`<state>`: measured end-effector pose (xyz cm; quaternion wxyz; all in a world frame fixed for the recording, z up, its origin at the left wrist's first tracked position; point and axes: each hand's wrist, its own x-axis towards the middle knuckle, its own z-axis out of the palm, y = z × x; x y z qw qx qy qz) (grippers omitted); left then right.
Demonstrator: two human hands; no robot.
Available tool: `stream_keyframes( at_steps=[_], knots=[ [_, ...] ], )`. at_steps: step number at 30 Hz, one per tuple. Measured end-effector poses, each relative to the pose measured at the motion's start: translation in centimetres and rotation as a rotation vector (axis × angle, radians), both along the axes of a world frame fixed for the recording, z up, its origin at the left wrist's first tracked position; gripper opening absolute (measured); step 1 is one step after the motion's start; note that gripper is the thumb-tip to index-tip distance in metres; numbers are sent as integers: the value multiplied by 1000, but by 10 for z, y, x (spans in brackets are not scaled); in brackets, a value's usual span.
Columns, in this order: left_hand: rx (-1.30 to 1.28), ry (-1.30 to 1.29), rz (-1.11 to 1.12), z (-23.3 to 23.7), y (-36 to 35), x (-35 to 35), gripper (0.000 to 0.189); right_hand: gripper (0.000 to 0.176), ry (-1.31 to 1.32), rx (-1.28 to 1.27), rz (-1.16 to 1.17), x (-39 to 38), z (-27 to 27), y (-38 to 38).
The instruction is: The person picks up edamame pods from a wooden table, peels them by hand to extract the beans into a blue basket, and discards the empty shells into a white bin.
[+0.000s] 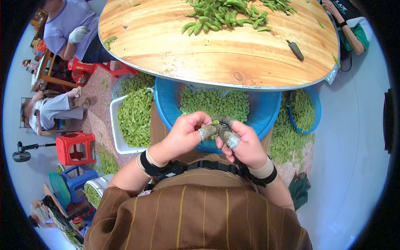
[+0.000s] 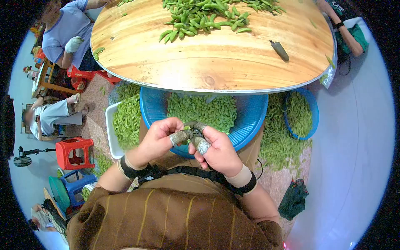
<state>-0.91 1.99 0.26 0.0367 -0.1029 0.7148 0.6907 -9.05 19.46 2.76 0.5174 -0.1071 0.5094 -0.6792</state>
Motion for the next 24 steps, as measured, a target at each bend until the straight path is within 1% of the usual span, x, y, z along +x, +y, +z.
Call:
stream_keyframes(
  at_steps=[1,3,5,7,11,13,15,17,18,19,20,21,22,23,24],
  knots=[
    [-1,1,2,5,2,-1,10,26,-4,16,-17,0,0,0],
    [-548,210,12,16,7,-5,10,25,-7,22,-49,3,-6,-3],
    [-564,244,17,12,9,-7,12,24,-9,27,-85,5,-13,-6],
    [-769,248,52,4,10,-8,14,23,19,65,-124,6,-19,-10],
    [-785,231,57,-6,7,-12,10,25,-49,60,-156,8,-24,-8],
    [469,-367,79,0,-3,-17,10,27,-247,-19,-155,1,-17,-5],
    [505,-377,70,7,0,-17,14,24,-269,8,-162,-3,-20,-3],
    [175,-362,-25,5,1,-16,14,22,92,103,-193,-2,-30,-3],
    [176,-364,-22,5,1,-15,14,19,167,158,-202,-3,-29,-5],
    [110,-336,-79,6,2,-14,13,19,166,159,-200,-3,-32,-7],
    [44,-307,-137,6,3,-13,13,17,608,209,-198,-3,-39,-9],
    [45,-307,-137,6,3,-13,13,17,1051,254,-191,-4,-42,-11],
    [-71,-261,-188,7,2,-12,13,20,1034,332,-151,-7,-41,-11],
    [-186,-214,-235,7,1,-10,13,20,1033,332,-148,-10,-42,-11],
    [-185,-218,-231,9,1,-8,13,21,1135,425,-163,-13,-44,-11]
  ],
)
